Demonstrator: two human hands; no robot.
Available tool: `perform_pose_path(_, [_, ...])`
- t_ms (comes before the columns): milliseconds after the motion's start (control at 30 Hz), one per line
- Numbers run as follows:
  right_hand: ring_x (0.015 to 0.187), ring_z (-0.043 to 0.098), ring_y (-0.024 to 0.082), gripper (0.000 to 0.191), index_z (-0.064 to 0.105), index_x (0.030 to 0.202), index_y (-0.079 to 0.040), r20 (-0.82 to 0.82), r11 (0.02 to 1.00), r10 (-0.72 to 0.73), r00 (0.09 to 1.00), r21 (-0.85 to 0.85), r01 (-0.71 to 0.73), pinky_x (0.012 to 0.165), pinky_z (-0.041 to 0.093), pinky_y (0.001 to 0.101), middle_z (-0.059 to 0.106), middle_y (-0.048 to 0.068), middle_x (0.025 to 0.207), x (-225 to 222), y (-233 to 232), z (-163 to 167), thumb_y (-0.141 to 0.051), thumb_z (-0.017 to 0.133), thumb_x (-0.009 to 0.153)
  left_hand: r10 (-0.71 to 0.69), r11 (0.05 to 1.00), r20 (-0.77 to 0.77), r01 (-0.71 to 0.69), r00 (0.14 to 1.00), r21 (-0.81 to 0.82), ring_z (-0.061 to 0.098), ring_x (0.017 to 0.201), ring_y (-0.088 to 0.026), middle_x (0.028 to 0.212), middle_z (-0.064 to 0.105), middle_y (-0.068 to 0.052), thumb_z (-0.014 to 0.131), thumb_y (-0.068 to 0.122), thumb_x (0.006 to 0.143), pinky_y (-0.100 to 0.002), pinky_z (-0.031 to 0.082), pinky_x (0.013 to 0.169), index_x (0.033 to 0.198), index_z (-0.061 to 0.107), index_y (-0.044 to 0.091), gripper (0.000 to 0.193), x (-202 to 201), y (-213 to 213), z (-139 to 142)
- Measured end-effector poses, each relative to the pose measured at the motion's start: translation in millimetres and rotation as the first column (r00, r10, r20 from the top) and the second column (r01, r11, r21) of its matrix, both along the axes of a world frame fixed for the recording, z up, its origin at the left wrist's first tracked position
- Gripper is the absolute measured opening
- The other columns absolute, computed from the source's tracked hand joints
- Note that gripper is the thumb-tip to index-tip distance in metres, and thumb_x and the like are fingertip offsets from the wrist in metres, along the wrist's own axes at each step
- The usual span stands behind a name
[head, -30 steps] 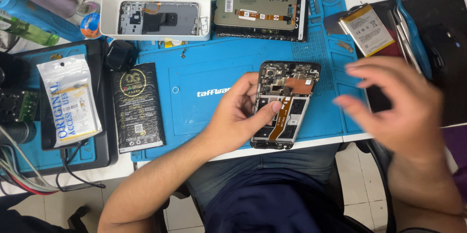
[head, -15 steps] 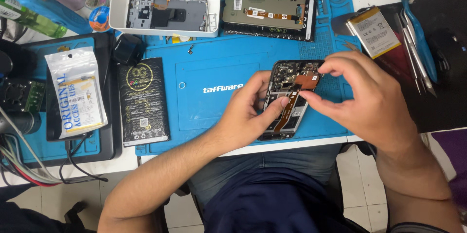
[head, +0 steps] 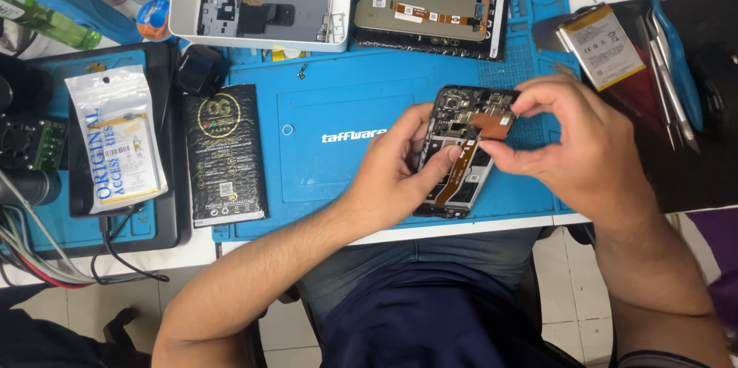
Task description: The person pries the screen assembly off a disassembled smartphone using a metal pry bar, working the tool around the edge of the display. They then lift the frame, peel adhesive, and continue prying the midframe apart on the repair mat.
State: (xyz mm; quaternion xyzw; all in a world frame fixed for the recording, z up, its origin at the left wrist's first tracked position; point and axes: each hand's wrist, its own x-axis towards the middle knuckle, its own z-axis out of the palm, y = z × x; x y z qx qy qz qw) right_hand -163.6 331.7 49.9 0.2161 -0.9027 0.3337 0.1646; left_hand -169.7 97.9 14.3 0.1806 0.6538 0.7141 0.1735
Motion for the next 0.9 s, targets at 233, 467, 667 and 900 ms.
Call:
perform_pose_path(233, [0.100, 0.075, 0.019, 0.054, 0.060, 0.114, 0.000, 0.070, 0.999, -0.020, 0.997, -0.038, 0.023, 0.084, 0.062, 0.0300, 0.071, 0.011, 0.108, -2, 0, -7, -0.012, 0.095, 0.076, 0.013, 1.000, 0.013, -0.013, 1.000, 0.021, 0.069, 0.106, -0.008, 0.118, 0.074, -0.009, 0.063, 0.006, 0.105, -0.024, 0.059, 0.088, 0.143, 0.046, 0.001, 0.042, -2, 2, -7])
perform_pose_path(467, [0.104, 0.071, 0.026, 0.043, 0.062, 0.113, 0.004, -0.060, 0.999, 0.037, 0.997, -0.004, -0.038, 0.089, 0.061, 0.0360, 0.055, 0.023, 0.135, -4, -15, 8, -0.003, 0.090, 0.081, 0.034, 0.996, 0.137, -0.044, 0.990, 0.071, 0.066, 0.108, -0.008, 0.123, 0.070, -0.007, 0.062, 0.008, 0.103, -0.026, 0.063, 0.082, 0.144, 0.043, 0.003, 0.046, -4, 2, -14])
perform_pose_path(667, [0.147, 0.045, 0.043, 0.027, 0.071, 0.105, -0.004, -0.127, 0.993, 0.060, 0.990, 0.110, -0.046, 0.099, 0.061, 0.0421, 0.050, 0.020, 0.149, 4, -30, 10, -0.003, 0.088, 0.084, 0.039, 0.995, 0.115, -0.049, 0.993, 0.088, 0.065, 0.111, -0.007, 0.126, 0.069, -0.006, 0.062, 0.008, 0.104, -0.026, 0.064, 0.081, 0.145, 0.042, 0.003, 0.046, -2, 3, -12])
perform_pose_path(900, [0.152, 0.047, 0.039, 0.021, 0.071, 0.107, -0.003, -0.068, 0.997, 0.034, 0.997, 0.078, -0.029, 0.104, 0.062, 0.0411, 0.054, 0.017, 0.151, 8, -27, 5, 0.001, 0.084, 0.089, 0.026, 0.999, 0.002, -0.026, 1.000, 0.024, 0.069, 0.103, -0.006, 0.124, 0.072, -0.011, 0.061, 0.007, 0.105, -0.021, 0.061, 0.070, 0.145, 0.042, 0.001, 0.044, 1, 0, -6])
